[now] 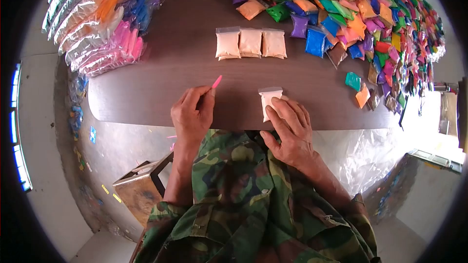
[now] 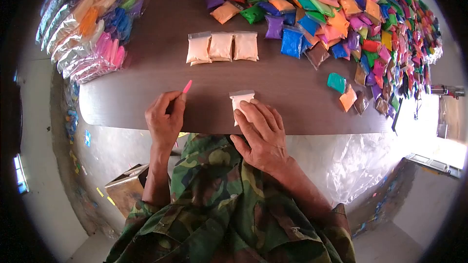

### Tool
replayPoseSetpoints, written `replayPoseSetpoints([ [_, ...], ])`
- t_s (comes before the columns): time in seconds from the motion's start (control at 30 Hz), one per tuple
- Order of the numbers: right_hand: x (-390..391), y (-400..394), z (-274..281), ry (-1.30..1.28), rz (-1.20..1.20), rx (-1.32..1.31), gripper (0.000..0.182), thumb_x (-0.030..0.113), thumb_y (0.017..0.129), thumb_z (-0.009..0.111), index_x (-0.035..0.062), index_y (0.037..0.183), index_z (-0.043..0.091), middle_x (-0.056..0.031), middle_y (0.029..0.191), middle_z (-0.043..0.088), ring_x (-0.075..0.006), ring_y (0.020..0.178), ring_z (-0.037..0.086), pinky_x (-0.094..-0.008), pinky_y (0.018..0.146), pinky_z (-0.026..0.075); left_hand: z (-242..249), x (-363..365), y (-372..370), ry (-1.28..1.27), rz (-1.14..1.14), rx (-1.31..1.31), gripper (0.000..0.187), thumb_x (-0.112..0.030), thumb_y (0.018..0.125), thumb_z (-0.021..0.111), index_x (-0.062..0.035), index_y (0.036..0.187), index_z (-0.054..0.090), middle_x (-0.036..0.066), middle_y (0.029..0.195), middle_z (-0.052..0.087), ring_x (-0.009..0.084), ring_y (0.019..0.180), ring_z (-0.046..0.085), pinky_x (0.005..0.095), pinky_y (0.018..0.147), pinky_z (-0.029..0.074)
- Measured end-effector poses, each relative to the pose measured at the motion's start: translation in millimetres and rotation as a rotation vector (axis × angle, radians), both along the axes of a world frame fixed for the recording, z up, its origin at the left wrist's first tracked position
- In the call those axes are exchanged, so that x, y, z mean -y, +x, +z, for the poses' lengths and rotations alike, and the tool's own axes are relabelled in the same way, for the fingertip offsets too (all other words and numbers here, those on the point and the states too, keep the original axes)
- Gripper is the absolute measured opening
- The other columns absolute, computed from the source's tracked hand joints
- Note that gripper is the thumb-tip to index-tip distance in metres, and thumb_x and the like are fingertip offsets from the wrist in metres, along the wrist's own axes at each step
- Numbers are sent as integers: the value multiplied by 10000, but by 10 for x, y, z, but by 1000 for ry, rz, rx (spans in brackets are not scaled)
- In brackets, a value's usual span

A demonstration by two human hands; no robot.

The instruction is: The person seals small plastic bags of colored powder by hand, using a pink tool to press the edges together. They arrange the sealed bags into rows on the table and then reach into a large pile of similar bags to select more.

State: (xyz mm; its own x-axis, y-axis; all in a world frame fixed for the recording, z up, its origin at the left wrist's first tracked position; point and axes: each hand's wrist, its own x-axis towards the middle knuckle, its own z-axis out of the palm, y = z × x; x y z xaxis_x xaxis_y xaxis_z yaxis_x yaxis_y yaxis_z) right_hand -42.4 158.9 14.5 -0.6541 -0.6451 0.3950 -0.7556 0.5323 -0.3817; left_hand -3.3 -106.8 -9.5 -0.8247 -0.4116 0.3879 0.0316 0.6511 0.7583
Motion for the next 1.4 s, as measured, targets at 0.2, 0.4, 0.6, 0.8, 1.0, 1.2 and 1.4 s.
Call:
replayPoseSetpoints([
  [0.2, 13, 26, -106, -21, 2, 57, 558, 127, 780, 883, 11, 1303, 726, -131, 1427, 660, -349, 1350, 625, -534, 1125, 494, 257, -466, -89, 68, -239, 125, 56, -26, 947, 803, -15, 994, 775, 134, 862, 748, 246, 736, 723, 362, 653, 558],
  [0.4, 11, -30, -210, -134, -56, 2, 407, 130, 866, 813, 43, 1259, 747, -83, 1352, 691, -288, 1278, 677, -465, 1070, 533, 152, -616, -336, -118, -365, 196, 49, -84, 951, 778, -71, 997, 770, 124, 910, 748, 370, 814, 746, 440, 690, 595],
  [0.6, -2, -64, -228, -158, -35, 4, 384, 111, 860, 807, 68, 1240, 768, -75, 1320, 704, -267, 1247, 689, -443, 1041, 540, 298, -545, -497, -209, -369, 235, 41, -109, 964, 766, -70, 975, 757, 102, 894, 723, 358, 786, 723, 455, 676, 577],
  [0.8, 17, -85, -226, -214, -64, -7, 351, 86, 853, 805, 65, 1202, 779, -61, 1287, 719, -264, 1193, 711, -428, 999, 565, 370, -680, -714, -336, -530, 289, 84, -162, 967, 758, -78, 967, 753, 88, 925, 715, 367, 797, 718, 475, 699, 572],
  [1.0, 31, -76, -266, -263, -77, -4, 371, 70, 810, 818, 47, 1179, 781, -75, 1277, 741, -291, 1188, 718, -458, 992, 569, 380, -667, -840, -379, -459, 287, 87, -148, 982, 741, -64, 959, 745, 99, 923, 729, 372, 820, 727, 470, 717, 575],
  [1.2, 35, -48, -278, -285, -95, -10, 385, 103, 832, 819, 71, 1212, 766, -65, 1289, 709, -286, 1172, 708, -436, 937, 558, 461, -684, -471, -148, -447, 288, 42, -61, 940, 779, -49, 966, 748, 126, 914, 752, 356, 809, 745, 426, 702, 580],
  [1.4, 16, -13, -206, -221, -92, 42, 406, 92, 821, 807, 90, 1224, 757, -66, 1296, 687, -316, 1190, 695, -452, 931, 559, 222, -564, -362, -198, -238, 227, 75, -71, 951, 798, -24, 974, 743, 131, 875, 742, 297, 724, 723, 382, 657, 557],
])
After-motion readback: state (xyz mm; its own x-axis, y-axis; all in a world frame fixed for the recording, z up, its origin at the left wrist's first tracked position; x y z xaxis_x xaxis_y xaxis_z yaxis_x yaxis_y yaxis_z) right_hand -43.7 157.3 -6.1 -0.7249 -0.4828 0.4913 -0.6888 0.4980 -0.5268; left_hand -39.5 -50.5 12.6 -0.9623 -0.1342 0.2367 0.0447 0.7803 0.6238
